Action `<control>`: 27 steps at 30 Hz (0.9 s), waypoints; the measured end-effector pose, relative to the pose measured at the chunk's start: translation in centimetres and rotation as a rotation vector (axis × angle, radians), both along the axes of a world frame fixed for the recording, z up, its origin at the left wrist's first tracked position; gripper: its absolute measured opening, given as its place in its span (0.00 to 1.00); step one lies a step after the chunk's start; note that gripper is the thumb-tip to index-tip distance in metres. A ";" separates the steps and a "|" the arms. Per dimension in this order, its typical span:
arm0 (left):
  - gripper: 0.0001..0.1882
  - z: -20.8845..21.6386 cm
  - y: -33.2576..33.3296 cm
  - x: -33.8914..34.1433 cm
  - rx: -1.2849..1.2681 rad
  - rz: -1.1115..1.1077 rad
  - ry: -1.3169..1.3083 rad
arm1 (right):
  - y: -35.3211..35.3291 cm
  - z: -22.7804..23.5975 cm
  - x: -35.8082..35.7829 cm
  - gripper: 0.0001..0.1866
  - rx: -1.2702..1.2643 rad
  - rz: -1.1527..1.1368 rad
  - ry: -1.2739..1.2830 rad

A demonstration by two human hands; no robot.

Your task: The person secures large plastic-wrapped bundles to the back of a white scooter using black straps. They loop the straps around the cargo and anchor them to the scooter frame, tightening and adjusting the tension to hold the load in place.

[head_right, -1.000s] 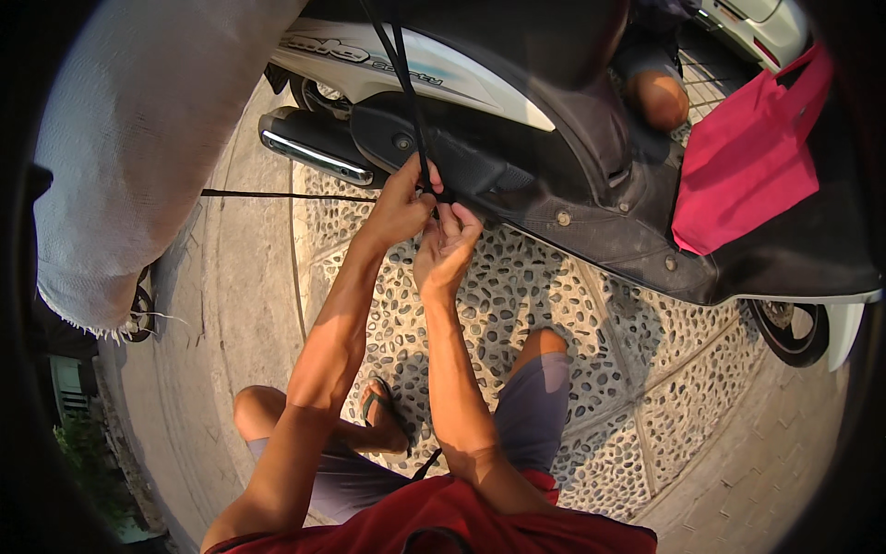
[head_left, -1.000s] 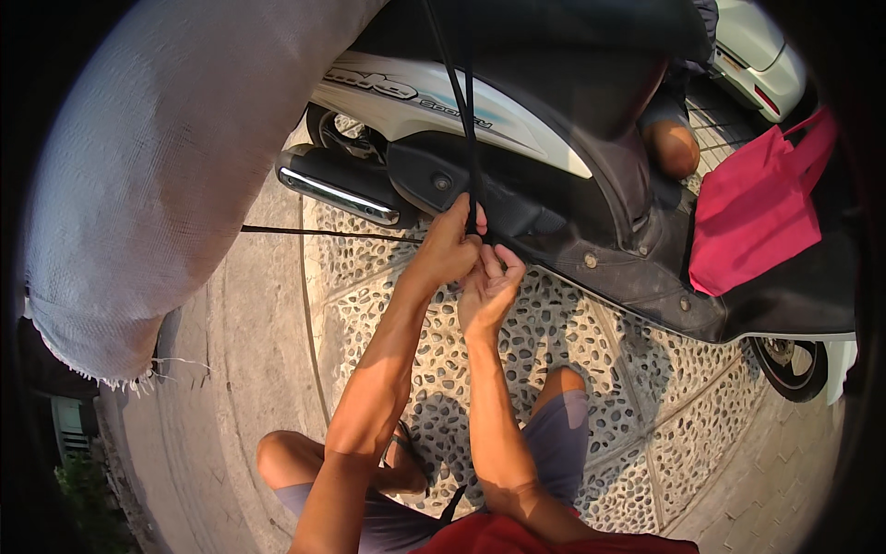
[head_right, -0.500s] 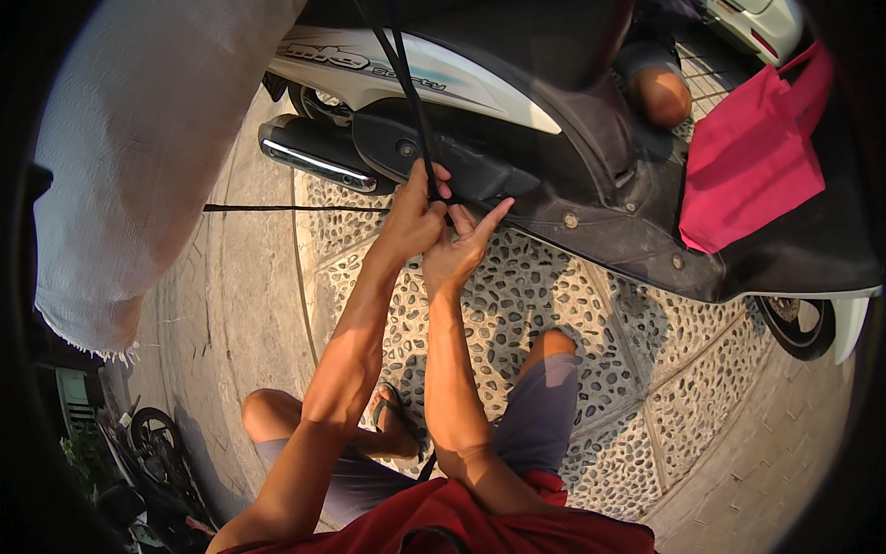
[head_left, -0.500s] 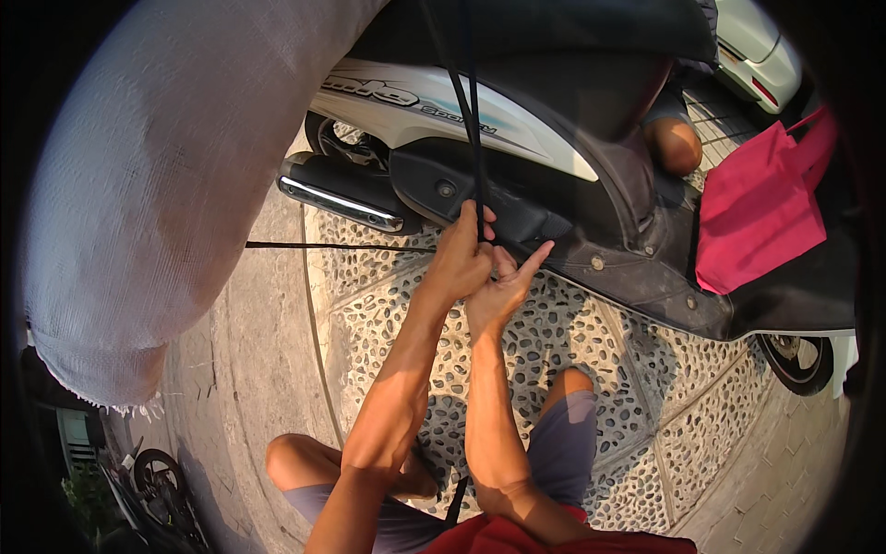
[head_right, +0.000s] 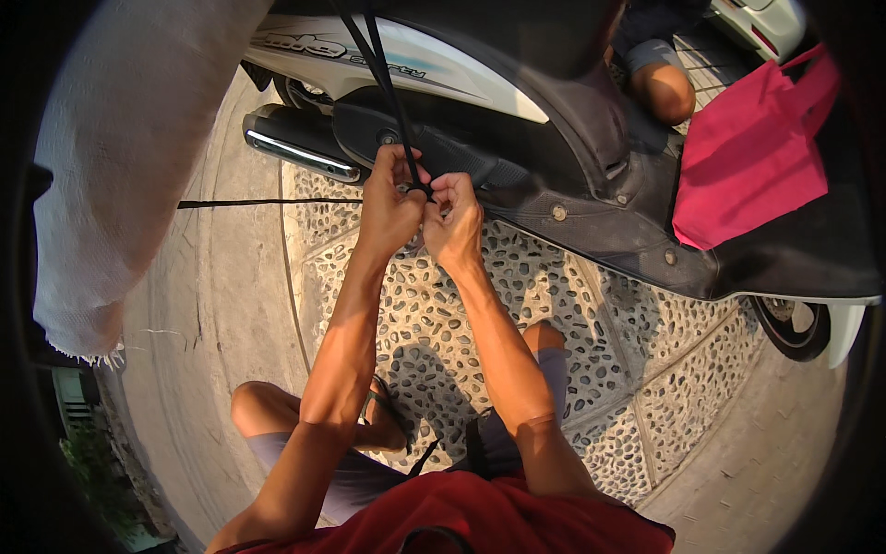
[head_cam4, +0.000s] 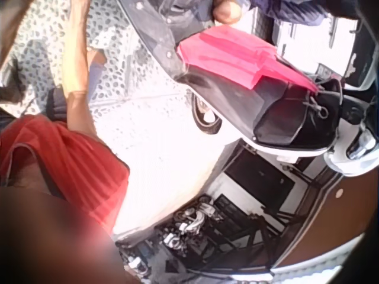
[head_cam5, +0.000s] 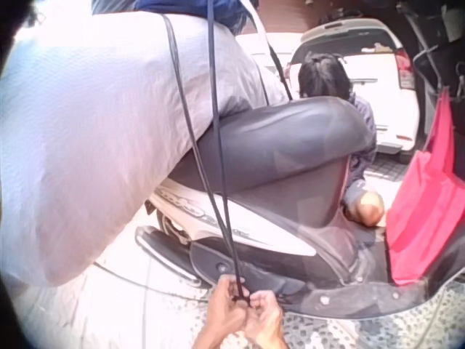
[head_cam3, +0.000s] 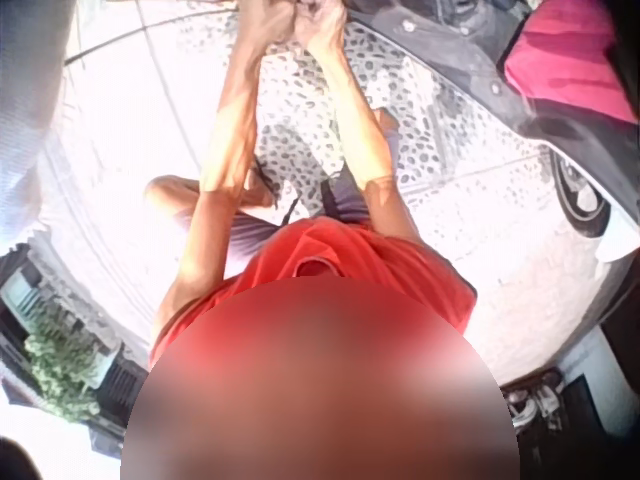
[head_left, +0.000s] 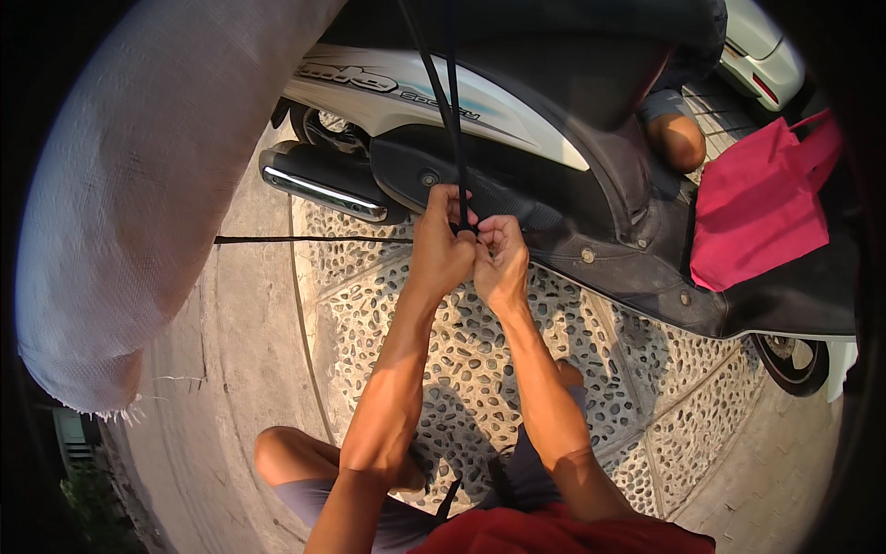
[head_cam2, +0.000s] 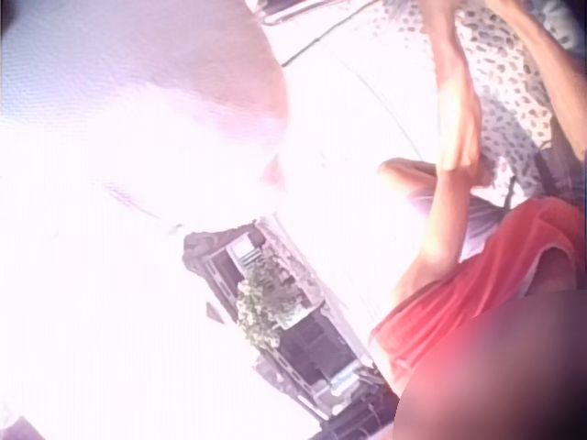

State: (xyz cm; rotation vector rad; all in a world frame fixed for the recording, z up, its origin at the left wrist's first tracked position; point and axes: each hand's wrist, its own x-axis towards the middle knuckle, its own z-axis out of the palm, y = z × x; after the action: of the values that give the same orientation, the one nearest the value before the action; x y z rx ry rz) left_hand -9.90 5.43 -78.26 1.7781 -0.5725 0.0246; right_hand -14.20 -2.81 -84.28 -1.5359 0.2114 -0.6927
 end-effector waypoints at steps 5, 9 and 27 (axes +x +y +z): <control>0.24 -0.3 -0.3 -0.1 -0.079 -0.019 0.115 | -2.0 1.4 -1.8 0.15 0.894 0.442 0.175; 0.24 -0.5 -0.4 -0.2 -0.054 -0.024 0.117 | -1.5 1.4 -2.7 0.15 0.031 0.193 0.107; 0.11 -9.8 -3.4 -6.0 -0.293 0.340 0.529 | -1.8 -9.1 -6.3 0.16 -0.574 0.078 0.367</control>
State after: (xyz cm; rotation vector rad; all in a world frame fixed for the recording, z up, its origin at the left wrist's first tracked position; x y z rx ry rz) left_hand -15.93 2.03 -88.03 1.4923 0.1132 -0.1182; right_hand -20.50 -4.64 -93.39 -2.2095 0.2376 -0.4179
